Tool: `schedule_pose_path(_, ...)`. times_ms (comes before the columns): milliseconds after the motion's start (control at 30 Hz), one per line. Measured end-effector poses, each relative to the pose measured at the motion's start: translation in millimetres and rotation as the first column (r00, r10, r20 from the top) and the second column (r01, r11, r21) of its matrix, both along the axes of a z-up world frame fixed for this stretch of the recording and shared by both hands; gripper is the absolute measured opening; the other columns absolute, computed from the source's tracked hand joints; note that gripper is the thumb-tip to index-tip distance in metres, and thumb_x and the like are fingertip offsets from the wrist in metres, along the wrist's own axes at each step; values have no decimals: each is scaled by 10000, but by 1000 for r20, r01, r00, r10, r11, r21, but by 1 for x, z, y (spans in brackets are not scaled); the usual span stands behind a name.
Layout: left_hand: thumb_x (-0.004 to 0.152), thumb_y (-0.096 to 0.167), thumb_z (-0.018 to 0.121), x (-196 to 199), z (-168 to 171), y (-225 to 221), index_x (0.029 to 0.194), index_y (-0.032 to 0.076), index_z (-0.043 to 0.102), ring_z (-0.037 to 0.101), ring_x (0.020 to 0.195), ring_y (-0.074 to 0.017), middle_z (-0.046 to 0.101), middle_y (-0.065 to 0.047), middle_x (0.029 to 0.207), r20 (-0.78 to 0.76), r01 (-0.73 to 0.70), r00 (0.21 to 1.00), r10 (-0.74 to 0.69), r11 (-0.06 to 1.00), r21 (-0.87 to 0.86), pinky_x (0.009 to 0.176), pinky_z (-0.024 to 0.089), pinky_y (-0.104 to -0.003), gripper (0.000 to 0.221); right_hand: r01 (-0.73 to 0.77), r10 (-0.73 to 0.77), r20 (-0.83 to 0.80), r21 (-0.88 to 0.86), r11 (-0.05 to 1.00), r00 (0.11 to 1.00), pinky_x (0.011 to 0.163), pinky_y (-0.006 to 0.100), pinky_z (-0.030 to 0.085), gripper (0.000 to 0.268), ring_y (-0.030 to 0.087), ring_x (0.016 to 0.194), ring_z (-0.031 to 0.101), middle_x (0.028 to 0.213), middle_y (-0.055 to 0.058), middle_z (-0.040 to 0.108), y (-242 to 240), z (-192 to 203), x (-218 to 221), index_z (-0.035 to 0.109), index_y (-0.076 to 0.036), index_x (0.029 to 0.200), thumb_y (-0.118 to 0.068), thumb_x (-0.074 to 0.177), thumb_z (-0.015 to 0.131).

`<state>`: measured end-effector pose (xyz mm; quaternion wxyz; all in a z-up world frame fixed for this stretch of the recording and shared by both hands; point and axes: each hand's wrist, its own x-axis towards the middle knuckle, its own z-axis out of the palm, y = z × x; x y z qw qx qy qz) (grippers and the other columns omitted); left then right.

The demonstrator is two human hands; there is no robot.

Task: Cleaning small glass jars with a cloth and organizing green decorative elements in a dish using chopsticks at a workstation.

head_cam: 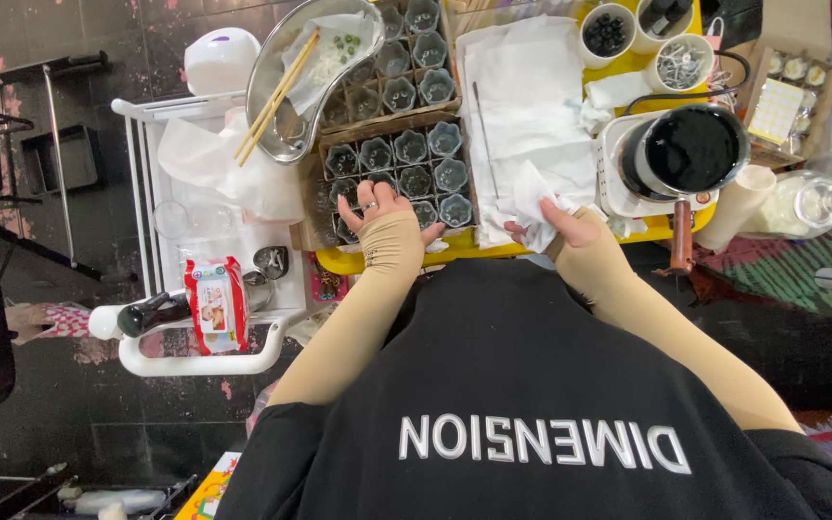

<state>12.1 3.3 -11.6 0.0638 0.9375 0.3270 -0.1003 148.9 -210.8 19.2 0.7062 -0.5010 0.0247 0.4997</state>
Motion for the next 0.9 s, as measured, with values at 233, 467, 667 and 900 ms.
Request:
schedule_pose_path(233, 841, 500, 812, 0, -9, 36, 1092, 49, 706, 402, 1269, -349, 535, -128, 1250, 271, -89, 960, 69, 994, 62, 999, 299, -581, 527, -49, 50, 55, -22, 999, 997, 1005, 357, 535, 470, 255, 1080, 702, 1179, 213, 700, -2, 8, -1, 588, 164, 1273, -246, 1061, 501)
schedule_pose_path(467, 672, 445, 882, 28, -30, 80, 1017, 30, 711, 292, 1331, -382, 428, -154, 1347, 280, -154, 956, 88, 962, 224, 960, 301, -545, 566, -17, 16, 56, 12, 1000, 998, 1028, 367, 513, 466, 261, 1092, 687, 1187, 214, 692, -10, 1, 5, 580, 161, 1284, -249, 1078, 500)
schedule_pose_path(667, 632, 470, 910, 48, -30, 86, 1005, 21, 746, 273, 1353, -373, 422, -153, 1345, 102, -197, 977, 184, 972, 128, 980, 296, -534, 607, 60, -58, -45, 47, 997, 997, 1053, 395, 510, 458, 277, 1135, 670, 1249, 193, 666, -14, 2, 4, 543, 120, 1343, -230, 1048, 517)
schedule_pose_path(900, 558, 516, 940, 59, -29, 96, 990, 27, 767, 299, 1337, -348, 444, -129, 1311, -42, -221, 973, 225, 972, 78, 994, 287, -482, 675, 52, -49, -71, 43, 998, 996, 1058, 410, 499, 486, 302, 1154, 669, 1252, 226, 662, -18, -5, 6, 539, 133, 1356, -245, 1051, 520)
